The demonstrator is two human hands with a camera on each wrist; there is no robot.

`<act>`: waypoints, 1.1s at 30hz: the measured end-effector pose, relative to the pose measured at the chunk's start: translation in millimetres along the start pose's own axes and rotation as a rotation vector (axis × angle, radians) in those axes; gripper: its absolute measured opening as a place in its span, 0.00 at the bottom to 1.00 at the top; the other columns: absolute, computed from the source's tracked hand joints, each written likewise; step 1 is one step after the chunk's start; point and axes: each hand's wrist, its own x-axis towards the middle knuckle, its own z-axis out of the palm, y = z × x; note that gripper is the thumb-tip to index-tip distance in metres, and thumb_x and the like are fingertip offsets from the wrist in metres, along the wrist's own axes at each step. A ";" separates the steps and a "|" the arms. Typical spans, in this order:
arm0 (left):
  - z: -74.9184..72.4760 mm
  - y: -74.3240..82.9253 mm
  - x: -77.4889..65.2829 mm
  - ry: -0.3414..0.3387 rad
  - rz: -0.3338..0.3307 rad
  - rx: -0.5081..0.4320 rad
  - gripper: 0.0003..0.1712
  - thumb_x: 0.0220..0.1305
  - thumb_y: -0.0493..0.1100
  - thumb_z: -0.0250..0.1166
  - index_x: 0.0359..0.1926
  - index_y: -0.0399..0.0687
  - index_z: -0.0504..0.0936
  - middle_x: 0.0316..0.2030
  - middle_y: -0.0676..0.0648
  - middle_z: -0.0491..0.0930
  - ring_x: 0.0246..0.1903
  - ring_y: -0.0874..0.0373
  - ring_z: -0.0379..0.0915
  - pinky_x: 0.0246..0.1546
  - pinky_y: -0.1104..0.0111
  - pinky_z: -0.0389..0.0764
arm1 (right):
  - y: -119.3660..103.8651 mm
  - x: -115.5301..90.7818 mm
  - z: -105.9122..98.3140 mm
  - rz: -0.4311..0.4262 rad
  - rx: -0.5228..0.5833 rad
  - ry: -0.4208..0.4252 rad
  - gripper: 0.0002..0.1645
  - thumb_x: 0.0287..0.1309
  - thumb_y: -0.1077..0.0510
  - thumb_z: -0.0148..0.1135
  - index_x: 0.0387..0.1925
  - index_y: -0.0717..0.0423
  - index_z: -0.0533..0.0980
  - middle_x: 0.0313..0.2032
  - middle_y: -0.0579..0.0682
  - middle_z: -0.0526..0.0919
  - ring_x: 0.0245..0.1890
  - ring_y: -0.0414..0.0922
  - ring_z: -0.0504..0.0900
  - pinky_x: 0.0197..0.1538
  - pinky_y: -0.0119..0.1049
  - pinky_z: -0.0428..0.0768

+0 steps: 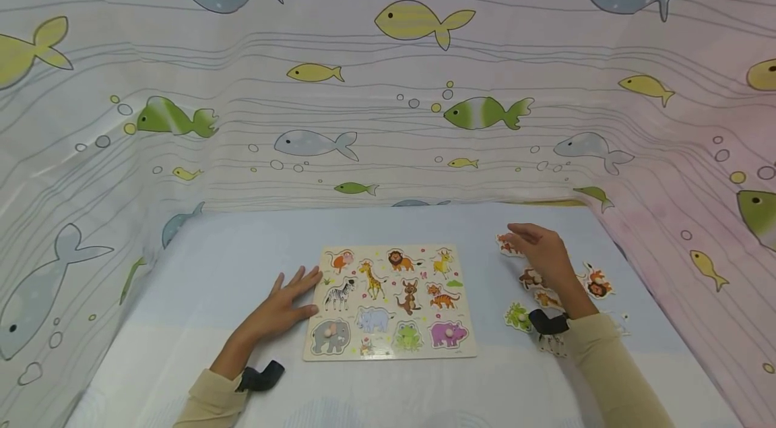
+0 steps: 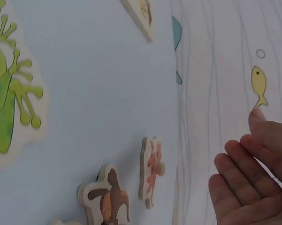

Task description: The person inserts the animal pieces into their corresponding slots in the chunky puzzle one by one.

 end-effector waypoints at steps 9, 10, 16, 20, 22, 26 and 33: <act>2.5 -4.8 0.7 -0.006 -0.012 -0.003 0.41 0.63 0.42 0.68 0.74 0.43 0.63 0.76 0.45 0.56 0.79 0.43 0.39 0.77 0.44 0.22 | 32.3 17.1 -3.2 0.049 0.063 -0.097 0.35 0.71 0.40 0.55 0.68 0.59 0.71 0.67 0.65 0.73 0.67 0.65 0.68 0.64 0.66 0.71; 3.0 -5.2 0.6 -0.008 -0.009 -0.006 0.41 0.63 0.42 0.68 0.74 0.42 0.63 0.76 0.45 0.56 0.79 0.43 0.39 0.76 0.44 0.21 | 35.5 17.9 -3.0 0.057 0.065 -0.111 0.35 0.70 0.40 0.55 0.68 0.58 0.71 0.67 0.65 0.72 0.68 0.66 0.67 0.64 0.67 0.71; 6.5 -5.6 0.4 -0.016 -0.008 -0.022 0.41 0.62 0.42 0.68 0.74 0.43 0.63 0.76 0.45 0.56 0.79 0.44 0.39 0.76 0.45 0.21 | 58.5 19.6 2.6 0.079 -0.003 -0.148 0.36 0.69 0.37 0.56 0.68 0.54 0.72 0.68 0.65 0.71 0.68 0.66 0.68 0.63 0.65 0.73; 7.7 -4.3 0.0 -0.014 -0.011 -0.021 0.41 0.62 0.43 0.69 0.74 0.43 0.64 0.76 0.46 0.56 0.79 0.45 0.39 0.77 0.46 0.21 | 69.0 18.6 6.0 0.087 -0.022 -0.136 0.38 0.67 0.35 0.56 0.68 0.53 0.71 0.71 0.64 0.67 0.70 0.66 0.65 0.64 0.65 0.72; 7.7 -3.3 -0.5 -0.008 -0.012 -0.019 0.41 0.62 0.42 0.69 0.73 0.43 0.64 0.76 0.46 0.57 0.79 0.44 0.39 0.77 0.45 0.22 | 71.9 19.0 6.6 0.073 -0.031 -0.121 0.38 0.67 0.35 0.57 0.68 0.53 0.71 0.72 0.63 0.66 0.71 0.66 0.64 0.65 0.65 0.71; 6.4 -1.4 -1.1 -0.001 -0.014 -0.009 0.41 0.62 0.42 0.69 0.74 0.43 0.64 0.76 0.46 0.57 0.79 0.45 0.39 0.77 0.45 0.22 | 72.4 20.0 6.7 0.025 -0.061 -0.096 0.36 0.68 0.38 0.58 0.68 0.55 0.72 0.71 0.62 0.67 0.71 0.65 0.65 0.66 0.64 0.70; 2.2 -0.2 -1.3 0.003 -0.004 -0.003 0.41 0.62 0.43 0.69 0.74 0.43 0.63 0.76 0.47 0.56 0.79 0.45 0.39 0.77 0.45 0.22 | 71.4 21.4 6.5 -0.008 -0.089 -0.113 0.37 0.67 0.37 0.58 0.68 0.53 0.72 0.70 0.60 0.68 0.71 0.64 0.65 0.67 0.64 0.69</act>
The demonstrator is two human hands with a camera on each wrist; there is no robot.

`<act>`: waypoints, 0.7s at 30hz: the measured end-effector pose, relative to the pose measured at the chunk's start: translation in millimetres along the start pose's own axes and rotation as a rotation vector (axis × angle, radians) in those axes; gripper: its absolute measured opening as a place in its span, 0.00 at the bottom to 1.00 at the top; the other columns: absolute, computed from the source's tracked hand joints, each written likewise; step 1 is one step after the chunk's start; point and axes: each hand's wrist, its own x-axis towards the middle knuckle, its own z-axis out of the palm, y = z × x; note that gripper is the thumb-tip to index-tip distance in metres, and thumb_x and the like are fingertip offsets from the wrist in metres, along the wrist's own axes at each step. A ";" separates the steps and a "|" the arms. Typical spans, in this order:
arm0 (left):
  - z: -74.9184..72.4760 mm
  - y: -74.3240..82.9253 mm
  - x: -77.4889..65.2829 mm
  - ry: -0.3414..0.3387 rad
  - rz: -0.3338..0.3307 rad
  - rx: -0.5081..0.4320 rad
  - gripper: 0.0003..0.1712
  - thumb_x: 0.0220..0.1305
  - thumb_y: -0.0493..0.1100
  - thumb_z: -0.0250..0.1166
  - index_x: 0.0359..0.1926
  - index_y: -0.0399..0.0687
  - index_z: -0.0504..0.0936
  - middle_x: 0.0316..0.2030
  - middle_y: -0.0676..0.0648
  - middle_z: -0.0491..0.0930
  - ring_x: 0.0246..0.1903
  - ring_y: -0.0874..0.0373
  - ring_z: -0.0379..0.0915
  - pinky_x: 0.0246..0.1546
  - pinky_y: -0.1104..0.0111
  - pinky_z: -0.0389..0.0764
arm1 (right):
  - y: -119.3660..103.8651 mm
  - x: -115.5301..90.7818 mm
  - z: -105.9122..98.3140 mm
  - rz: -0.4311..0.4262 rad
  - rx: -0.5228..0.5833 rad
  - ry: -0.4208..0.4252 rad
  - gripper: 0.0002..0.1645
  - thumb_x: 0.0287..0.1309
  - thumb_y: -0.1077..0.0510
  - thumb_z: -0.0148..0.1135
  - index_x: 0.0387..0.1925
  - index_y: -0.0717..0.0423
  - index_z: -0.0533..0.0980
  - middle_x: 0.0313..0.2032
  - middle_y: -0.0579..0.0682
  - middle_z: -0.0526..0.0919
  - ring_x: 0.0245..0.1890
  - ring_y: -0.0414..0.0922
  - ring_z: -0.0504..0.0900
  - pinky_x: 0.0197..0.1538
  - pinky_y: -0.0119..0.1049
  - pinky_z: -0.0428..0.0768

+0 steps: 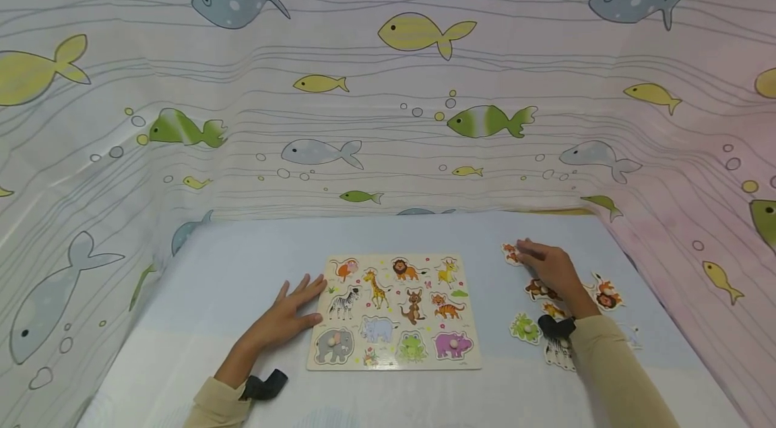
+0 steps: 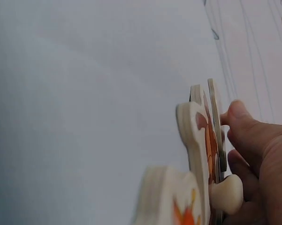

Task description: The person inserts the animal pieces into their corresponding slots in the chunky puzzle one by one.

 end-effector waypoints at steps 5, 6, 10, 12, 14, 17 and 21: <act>-1.1 -0.5 -1.5 -0.009 0.016 -0.008 0.41 0.63 0.43 0.68 0.74 0.43 0.63 0.76 0.46 0.56 0.79 0.44 0.39 0.77 0.45 0.22 | 3.9 0.3 5.4 0.007 -0.041 0.008 0.35 0.67 0.36 0.57 0.67 0.50 0.73 0.70 0.59 0.69 0.70 0.63 0.67 0.64 0.62 0.74; -1.2 -0.8 -1.6 -0.013 0.019 -0.006 0.41 0.63 0.43 0.68 0.74 0.43 0.63 0.76 0.46 0.56 0.79 0.44 0.38 0.77 0.45 0.22 | 4.4 0.0 6.0 0.006 -0.048 0.011 0.35 0.67 0.36 0.57 0.67 0.50 0.73 0.70 0.59 0.69 0.70 0.63 0.68 0.62 0.61 0.75; -1.8 -1.6 -1.9 -0.021 0.022 0.002 0.42 0.63 0.44 0.68 0.74 0.43 0.62 0.77 0.46 0.55 0.79 0.45 0.38 0.77 0.44 0.22 | 3.8 -0.2 6.9 -0.017 -0.076 0.025 0.32 0.69 0.38 0.56 0.66 0.50 0.74 0.70 0.62 0.68 0.67 0.64 0.71 0.41 0.46 0.83; -2.1 -1.9 -1.9 -0.020 0.025 0.005 0.42 0.63 0.44 0.68 0.74 0.43 0.62 0.77 0.46 0.55 0.79 0.44 0.38 0.77 0.44 0.22 | 3.3 0.1 7.1 -0.021 -0.073 0.033 0.32 0.69 0.38 0.56 0.66 0.50 0.75 0.70 0.62 0.68 0.57 0.64 0.80 0.30 0.39 0.80; -2.3 -2.2 -2.0 -0.018 0.028 0.004 0.42 0.63 0.43 0.68 0.74 0.42 0.62 0.77 0.46 0.55 0.79 0.44 0.38 0.77 0.44 0.22 | 2.6 0.1 7.5 -0.029 -0.085 0.044 0.31 0.69 0.38 0.57 0.65 0.50 0.75 0.69 0.62 0.69 0.54 0.64 0.81 0.25 0.37 0.77; -1.8 -3.3 -2.0 -0.007 0.041 0.004 0.41 0.63 0.43 0.69 0.74 0.41 0.63 0.76 0.44 0.56 0.79 0.42 0.39 0.76 0.43 0.23 | 1.4 0.0 7.9 -0.056 -0.114 0.058 0.30 0.69 0.40 0.58 0.64 0.51 0.76 0.67 0.61 0.72 0.55 0.63 0.81 0.38 0.47 0.86; -0.9 -4.9 -0.4 -0.001 0.045 0.025 0.41 0.63 0.43 0.68 0.74 0.42 0.63 0.76 0.45 0.56 0.79 0.43 0.40 0.77 0.43 0.24 | -1.4 -0.1 6.2 -0.084 -0.138 0.068 0.28 0.70 0.43 0.58 0.63 0.54 0.77 0.65 0.62 0.74 0.65 0.64 0.73 0.54 0.60 0.81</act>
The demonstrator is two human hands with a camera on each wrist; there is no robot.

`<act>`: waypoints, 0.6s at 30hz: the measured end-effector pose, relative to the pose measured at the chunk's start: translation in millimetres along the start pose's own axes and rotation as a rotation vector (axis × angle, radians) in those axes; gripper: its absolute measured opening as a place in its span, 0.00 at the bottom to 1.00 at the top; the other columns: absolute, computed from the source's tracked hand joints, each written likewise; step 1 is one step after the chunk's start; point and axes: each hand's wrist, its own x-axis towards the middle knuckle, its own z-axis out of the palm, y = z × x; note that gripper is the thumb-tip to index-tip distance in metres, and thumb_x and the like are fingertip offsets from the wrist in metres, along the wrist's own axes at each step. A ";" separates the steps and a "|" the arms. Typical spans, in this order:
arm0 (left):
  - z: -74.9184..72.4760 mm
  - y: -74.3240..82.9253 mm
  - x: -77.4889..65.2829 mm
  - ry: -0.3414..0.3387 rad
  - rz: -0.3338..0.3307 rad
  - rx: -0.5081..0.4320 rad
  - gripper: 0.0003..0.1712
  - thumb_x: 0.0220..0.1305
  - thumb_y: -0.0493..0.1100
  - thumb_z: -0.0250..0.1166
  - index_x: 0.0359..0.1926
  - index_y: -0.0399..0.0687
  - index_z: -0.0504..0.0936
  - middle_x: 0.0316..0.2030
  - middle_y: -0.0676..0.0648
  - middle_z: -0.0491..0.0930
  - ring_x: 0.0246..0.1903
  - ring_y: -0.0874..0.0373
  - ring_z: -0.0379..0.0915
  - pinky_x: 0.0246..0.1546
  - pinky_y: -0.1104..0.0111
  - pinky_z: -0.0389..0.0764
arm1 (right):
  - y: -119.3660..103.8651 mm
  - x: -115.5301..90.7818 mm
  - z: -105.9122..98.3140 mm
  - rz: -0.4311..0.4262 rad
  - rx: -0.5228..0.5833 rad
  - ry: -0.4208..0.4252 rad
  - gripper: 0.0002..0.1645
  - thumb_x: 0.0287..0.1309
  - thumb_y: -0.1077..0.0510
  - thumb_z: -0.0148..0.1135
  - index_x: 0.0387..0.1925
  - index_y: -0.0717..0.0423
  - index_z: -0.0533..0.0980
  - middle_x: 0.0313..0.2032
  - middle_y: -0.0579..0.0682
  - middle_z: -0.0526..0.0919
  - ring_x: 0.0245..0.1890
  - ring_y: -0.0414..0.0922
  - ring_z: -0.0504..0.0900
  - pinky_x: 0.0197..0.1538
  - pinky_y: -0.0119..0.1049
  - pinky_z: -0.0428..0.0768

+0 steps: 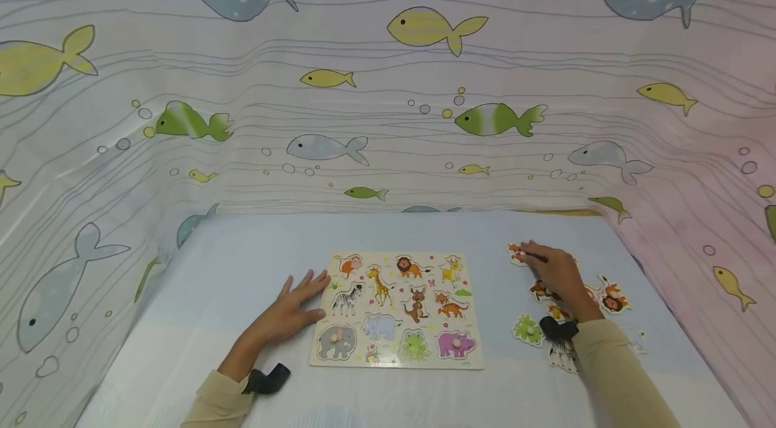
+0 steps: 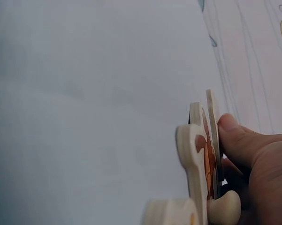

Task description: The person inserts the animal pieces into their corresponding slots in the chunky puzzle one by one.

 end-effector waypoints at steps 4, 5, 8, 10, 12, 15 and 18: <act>-0.7 0.4 2.2 0.008 0.012 0.008 0.41 0.63 0.44 0.68 0.74 0.42 0.63 0.76 0.45 0.56 0.79 0.43 0.40 0.77 0.43 0.24 | -4.4 -0.1 -3.5 0.030 0.021 -0.007 0.28 0.70 0.43 0.57 0.63 0.54 0.77 0.66 0.62 0.73 0.66 0.65 0.72 0.54 0.59 0.81; -1.0 0.7 2.5 0.008 0.017 0.009 0.41 0.63 0.44 0.68 0.74 0.42 0.63 0.76 0.44 0.56 0.79 0.42 0.41 0.77 0.43 0.24 | -5.4 0.0 -4.0 0.039 0.024 -0.010 0.29 0.70 0.42 0.57 0.63 0.54 0.77 0.66 0.62 0.72 0.66 0.65 0.71 0.55 0.60 0.80; -1.9 2.3 2.4 0.001 0.015 -0.009 0.41 0.63 0.44 0.68 0.74 0.41 0.63 0.76 0.44 0.56 0.79 0.42 0.40 0.77 0.42 0.24 | -6.2 0.2 -4.9 0.057 0.033 -0.018 0.30 0.70 0.41 0.56 0.64 0.55 0.76 0.67 0.62 0.71 0.67 0.65 0.70 0.57 0.61 0.78; -1.9 2.4 1.7 0.001 0.013 -0.014 0.41 0.63 0.44 0.68 0.74 0.41 0.63 0.76 0.43 0.56 0.79 0.41 0.40 0.76 0.42 0.23 | -6.3 0.8 -4.8 0.055 0.044 -0.023 0.30 0.71 0.42 0.56 0.64 0.55 0.76 0.67 0.62 0.71 0.68 0.65 0.70 0.59 0.63 0.77; -1.4 1.8 1.3 0.002 0.010 -0.016 0.41 0.63 0.44 0.68 0.73 0.41 0.63 0.76 0.43 0.56 0.79 0.41 0.40 0.76 0.42 0.23 | -5.9 1.2 -4.3 0.041 0.040 -0.019 0.29 0.70 0.42 0.57 0.64 0.55 0.76 0.66 0.62 0.72 0.67 0.65 0.71 0.60 0.63 0.76; -0.7 1.1 0.1 0.004 0.006 -0.010 0.40 0.63 0.44 0.68 0.73 0.42 0.64 0.76 0.44 0.56 0.79 0.42 0.40 0.76 0.42 0.23 | -4.6 1.9 -2.9 0.018 0.028 -0.018 0.29 0.70 0.43 0.57 0.63 0.56 0.77 0.65 0.63 0.73 0.66 0.65 0.71 0.60 0.64 0.75; -0.2 0.8 -1.2 0.005 0.001 -0.011 0.40 0.63 0.44 0.68 0.74 0.42 0.64 0.76 0.45 0.57 0.79 0.43 0.40 0.77 0.43 0.24 | -3.9 2.2 -2.2 0.000 0.017 -0.013 0.28 0.70 0.44 0.58 0.62 0.57 0.77 0.64 0.64 0.74 0.65 0.65 0.72 0.58 0.65 0.76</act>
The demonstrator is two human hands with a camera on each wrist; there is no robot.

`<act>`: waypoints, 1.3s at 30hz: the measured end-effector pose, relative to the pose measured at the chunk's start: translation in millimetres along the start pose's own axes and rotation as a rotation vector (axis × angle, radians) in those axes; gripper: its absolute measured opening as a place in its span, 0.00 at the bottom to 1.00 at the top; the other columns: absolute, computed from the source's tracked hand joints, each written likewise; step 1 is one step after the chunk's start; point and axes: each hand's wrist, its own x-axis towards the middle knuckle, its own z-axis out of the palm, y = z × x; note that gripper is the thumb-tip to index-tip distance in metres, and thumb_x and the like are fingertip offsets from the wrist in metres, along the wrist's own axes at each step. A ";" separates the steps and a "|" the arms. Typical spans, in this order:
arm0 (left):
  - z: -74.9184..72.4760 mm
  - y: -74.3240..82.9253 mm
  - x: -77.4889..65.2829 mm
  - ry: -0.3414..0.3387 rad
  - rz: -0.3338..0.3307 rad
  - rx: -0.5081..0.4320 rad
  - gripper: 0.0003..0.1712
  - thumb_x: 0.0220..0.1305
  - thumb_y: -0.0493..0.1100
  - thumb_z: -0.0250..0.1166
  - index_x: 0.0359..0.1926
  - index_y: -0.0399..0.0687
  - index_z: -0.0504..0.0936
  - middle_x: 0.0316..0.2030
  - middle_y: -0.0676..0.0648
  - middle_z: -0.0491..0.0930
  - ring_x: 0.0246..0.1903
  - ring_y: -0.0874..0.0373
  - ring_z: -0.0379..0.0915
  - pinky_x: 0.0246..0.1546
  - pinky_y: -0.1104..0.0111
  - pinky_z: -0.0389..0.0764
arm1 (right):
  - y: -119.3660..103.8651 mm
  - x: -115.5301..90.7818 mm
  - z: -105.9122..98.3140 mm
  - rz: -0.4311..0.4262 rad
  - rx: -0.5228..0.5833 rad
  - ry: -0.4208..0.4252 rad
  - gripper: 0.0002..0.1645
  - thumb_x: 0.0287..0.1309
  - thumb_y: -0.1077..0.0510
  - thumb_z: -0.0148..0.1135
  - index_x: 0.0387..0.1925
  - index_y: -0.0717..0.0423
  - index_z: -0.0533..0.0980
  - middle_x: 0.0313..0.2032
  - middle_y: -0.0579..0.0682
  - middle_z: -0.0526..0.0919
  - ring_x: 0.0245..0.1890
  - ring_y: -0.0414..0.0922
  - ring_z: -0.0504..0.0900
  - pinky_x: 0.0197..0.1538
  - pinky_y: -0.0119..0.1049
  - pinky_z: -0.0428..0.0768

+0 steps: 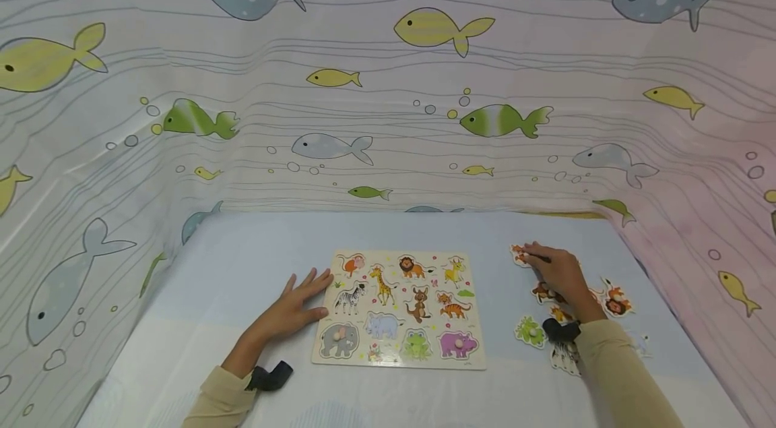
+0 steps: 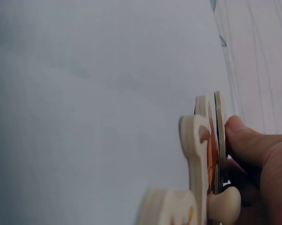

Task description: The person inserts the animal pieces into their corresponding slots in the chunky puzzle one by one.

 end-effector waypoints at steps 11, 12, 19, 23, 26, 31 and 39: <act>0.6 -1.4 0.1 -0.016 -0.019 -0.016 0.41 0.63 0.43 0.68 0.74 0.44 0.62 0.77 0.47 0.55 0.79 0.45 0.38 0.77 0.45 0.22 | -3.2 2.7 -2.6 -0.004 0.006 0.015 0.29 0.70 0.43 0.57 0.64 0.56 0.76 0.65 0.62 0.74 0.65 0.65 0.72 0.61 0.65 0.74; 0.7 -1.5 0.0 -0.014 -0.021 -0.017 0.41 0.63 0.43 0.68 0.74 0.44 0.62 0.77 0.47 0.55 0.79 0.45 0.38 0.77 0.45 0.22 | -4.0 3.0 -2.8 -0.010 0.007 0.016 0.29 0.70 0.43 0.57 0.64 0.56 0.76 0.65 0.63 0.74 0.65 0.66 0.72 0.61 0.65 0.74; 1.2 -0.6 0.2 -0.001 -0.015 -0.015 0.41 0.63 0.43 0.68 0.74 0.42 0.63 0.76 0.45 0.56 0.79 0.43 0.40 0.77 0.44 0.23 | -12.9 1.8 -8.8 0.004 0.001 0.009 0.29 0.71 0.43 0.56 0.65 0.56 0.75 0.65 0.63 0.75 0.63 0.65 0.75 0.53 0.61 0.81; 0.3 0.5 0.6 -0.002 -0.009 -0.014 0.40 0.63 0.43 0.68 0.73 0.42 0.64 0.76 0.44 0.57 0.79 0.42 0.40 0.77 0.43 0.23 | -17.2 -1.0 -13.6 0.030 -0.003 0.013 0.29 0.71 0.42 0.56 0.64 0.56 0.76 0.65 0.62 0.75 0.62 0.65 0.76 0.53 0.59 0.82; -0.6 1.0 0.7 -0.004 -0.010 -0.010 0.40 0.63 0.43 0.68 0.74 0.42 0.64 0.76 0.44 0.56 0.79 0.42 0.40 0.77 0.43 0.23 | -21.3 -2.7 -16.7 0.034 -0.011 0.029 0.29 0.70 0.42 0.58 0.63 0.55 0.77 0.64 0.61 0.76 0.60 0.64 0.77 0.46 0.45 0.86; -0.7 0.9 0.2 -0.005 -0.021 -0.004 0.41 0.63 0.43 0.68 0.74 0.43 0.63 0.76 0.46 0.56 0.79 0.44 0.40 0.77 0.45 0.23 | -33.8 -6.7 -19.7 0.033 0.002 0.031 0.29 0.68 0.41 0.60 0.61 0.54 0.79 0.62 0.60 0.77 0.59 0.62 0.79 0.37 0.29 0.81; 0.2 1.3 0.2 -0.006 -0.025 -0.013 0.41 0.62 0.43 0.69 0.74 0.43 0.63 0.76 0.46 0.56 0.79 0.44 0.40 0.77 0.45 0.23 | -53.6 -16.4 -18.7 -0.028 0.010 0.037 0.25 0.67 0.44 0.61 0.59 0.52 0.80 0.60 0.59 0.80 0.53 0.54 0.85 0.37 0.27 0.82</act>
